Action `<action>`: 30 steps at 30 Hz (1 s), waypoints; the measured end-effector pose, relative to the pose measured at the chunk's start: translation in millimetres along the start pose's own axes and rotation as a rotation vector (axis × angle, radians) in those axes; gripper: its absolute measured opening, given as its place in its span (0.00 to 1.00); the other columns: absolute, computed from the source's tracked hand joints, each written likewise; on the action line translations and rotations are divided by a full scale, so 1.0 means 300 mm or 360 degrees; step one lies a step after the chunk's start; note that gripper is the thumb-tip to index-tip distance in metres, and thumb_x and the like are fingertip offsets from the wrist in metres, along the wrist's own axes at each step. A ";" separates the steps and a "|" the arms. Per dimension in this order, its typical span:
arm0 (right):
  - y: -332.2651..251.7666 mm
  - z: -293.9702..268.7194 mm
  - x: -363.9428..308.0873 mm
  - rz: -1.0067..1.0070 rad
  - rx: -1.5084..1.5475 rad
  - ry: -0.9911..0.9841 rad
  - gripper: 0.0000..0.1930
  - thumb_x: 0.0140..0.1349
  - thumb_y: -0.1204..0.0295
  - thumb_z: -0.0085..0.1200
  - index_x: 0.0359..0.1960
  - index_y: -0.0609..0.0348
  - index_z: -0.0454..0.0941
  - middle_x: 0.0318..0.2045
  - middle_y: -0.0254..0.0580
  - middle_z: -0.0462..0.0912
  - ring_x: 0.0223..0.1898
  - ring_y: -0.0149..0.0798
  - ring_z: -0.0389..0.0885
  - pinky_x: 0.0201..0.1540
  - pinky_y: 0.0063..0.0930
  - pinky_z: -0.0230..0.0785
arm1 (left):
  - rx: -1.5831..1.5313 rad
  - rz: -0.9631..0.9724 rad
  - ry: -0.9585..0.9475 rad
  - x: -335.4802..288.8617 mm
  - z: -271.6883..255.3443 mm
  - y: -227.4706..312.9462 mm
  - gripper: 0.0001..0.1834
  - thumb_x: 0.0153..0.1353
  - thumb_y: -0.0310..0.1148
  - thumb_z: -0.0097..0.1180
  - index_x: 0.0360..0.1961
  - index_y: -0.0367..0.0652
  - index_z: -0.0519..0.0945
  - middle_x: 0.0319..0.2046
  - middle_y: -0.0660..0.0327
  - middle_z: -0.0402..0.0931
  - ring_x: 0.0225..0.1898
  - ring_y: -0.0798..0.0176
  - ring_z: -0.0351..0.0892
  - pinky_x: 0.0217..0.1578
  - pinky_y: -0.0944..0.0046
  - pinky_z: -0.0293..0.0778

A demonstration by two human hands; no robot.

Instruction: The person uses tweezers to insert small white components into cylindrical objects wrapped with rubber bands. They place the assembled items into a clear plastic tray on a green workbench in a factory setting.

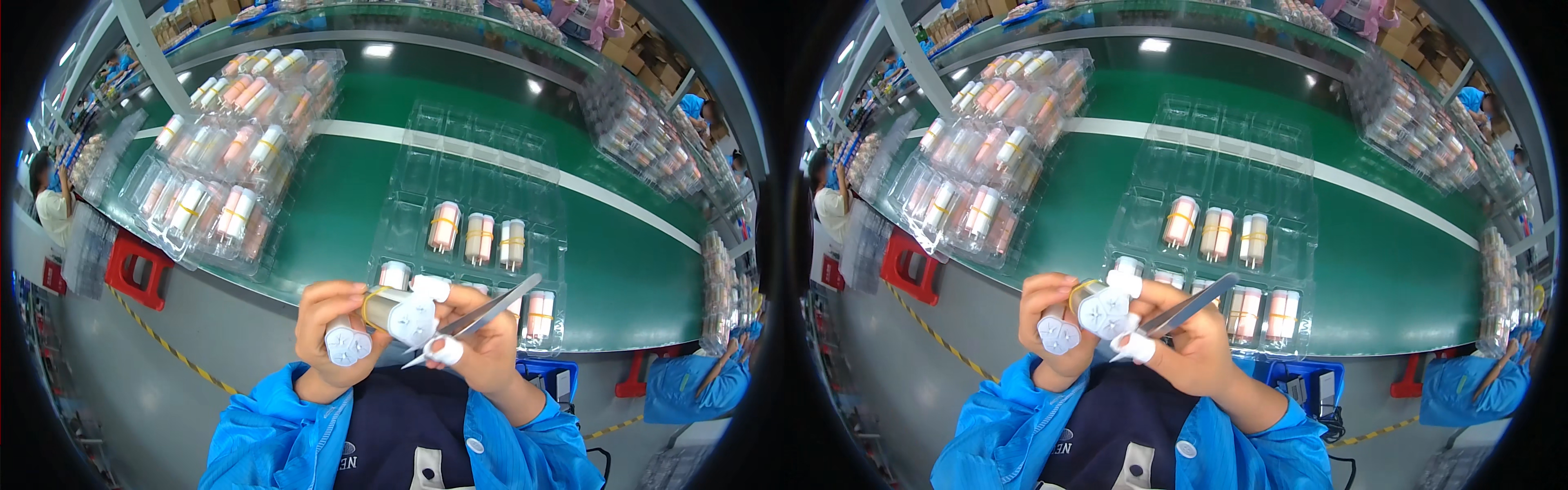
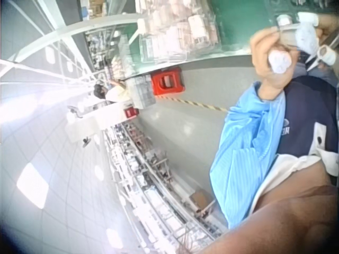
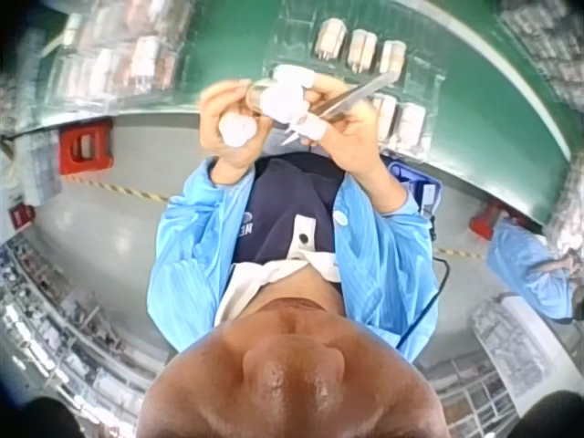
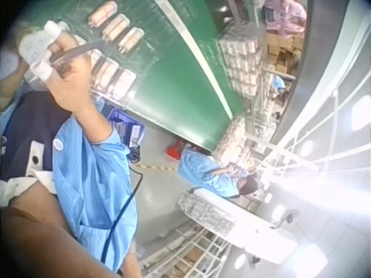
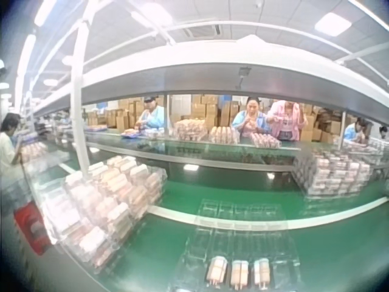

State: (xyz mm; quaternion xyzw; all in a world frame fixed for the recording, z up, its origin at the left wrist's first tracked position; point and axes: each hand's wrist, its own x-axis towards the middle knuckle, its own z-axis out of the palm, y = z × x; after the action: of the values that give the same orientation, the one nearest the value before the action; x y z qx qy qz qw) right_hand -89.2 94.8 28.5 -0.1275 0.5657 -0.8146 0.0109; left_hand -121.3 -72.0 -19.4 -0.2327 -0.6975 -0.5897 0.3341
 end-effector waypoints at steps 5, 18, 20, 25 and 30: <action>0.007 0.020 0.017 -0.0211 -0.0335 -0.0047 0.27 0.52 0.79 0.63 0.56 0.69 0.69 0.31 0.40 0.82 0.31 0.25 0.80 0.34 0.21 0.73 | -0.0193 -0.0099 -0.0079 0.017 0.007 0.000 0.25 0.38 0.21 0.69 0.41 0.36 0.74 0.42 0.47 0.76 0.42 0.55 0.78 0.41 0.63 0.75; -0.017 0.065 0.023 -0.0082 -0.0351 -0.0063 0.28 0.54 0.78 0.62 0.57 0.68 0.68 0.29 0.38 0.82 0.29 0.25 0.80 0.30 0.17 0.72 | -0.0475 -0.0246 -0.0124 -0.020 -0.015 -0.039 0.25 0.40 0.23 0.70 0.42 0.31 0.75 0.41 0.47 0.78 0.39 0.60 0.80 0.37 0.66 0.76; -0.017 0.069 0.027 -0.0099 -0.0366 -0.0080 0.28 0.54 0.78 0.62 0.57 0.68 0.68 0.29 0.39 0.82 0.30 0.26 0.80 0.30 0.17 0.73 | -0.0480 -0.0263 -0.0126 -0.023 -0.021 -0.040 0.25 0.40 0.24 0.70 0.42 0.31 0.76 0.40 0.47 0.78 0.38 0.61 0.80 0.37 0.66 0.76; -0.032 0.066 0.039 -0.0118 -0.0809 -0.0097 0.27 0.51 0.76 0.64 0.54 0.67 0.71 0.26 0.38 0.83 0.26 0.24 0.81 0.26 0.16 0.73 | -0.0437 -0.0276 -0.0184 -0.016 -0.034 -0.034 0.24 0.41 0.24 0.70 0.42 0.31 0.77 0.40 0.48 0.79 0.36 0.61 0.81 0.36 0.66 0.76; -0.010 0.046 0.045 -0.0165 -0.1132 0.0018 0.25 0.48 0.73 0.67 0.49 0.68 0.74 0.27 0.38 0.83 0.26 0.23 0.80 0.25 0.16 0.72 | -0.0257 -0.0168 -0.0326 0.012 -0.036 -0.031 0.24 0.39 0.25 0.70 0.42 0.31 0.78 0.40 0.48 0.79 0.36 0.58 0.81 0.36 0.64 0.76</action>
State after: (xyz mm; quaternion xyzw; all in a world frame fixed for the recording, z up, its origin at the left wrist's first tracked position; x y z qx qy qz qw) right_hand -98.7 80.8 38.3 -0.1473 0.8067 -0.5669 -0.0785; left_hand -128.2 -84.5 -22.0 -0.2808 -0.6895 -0.6338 0.2099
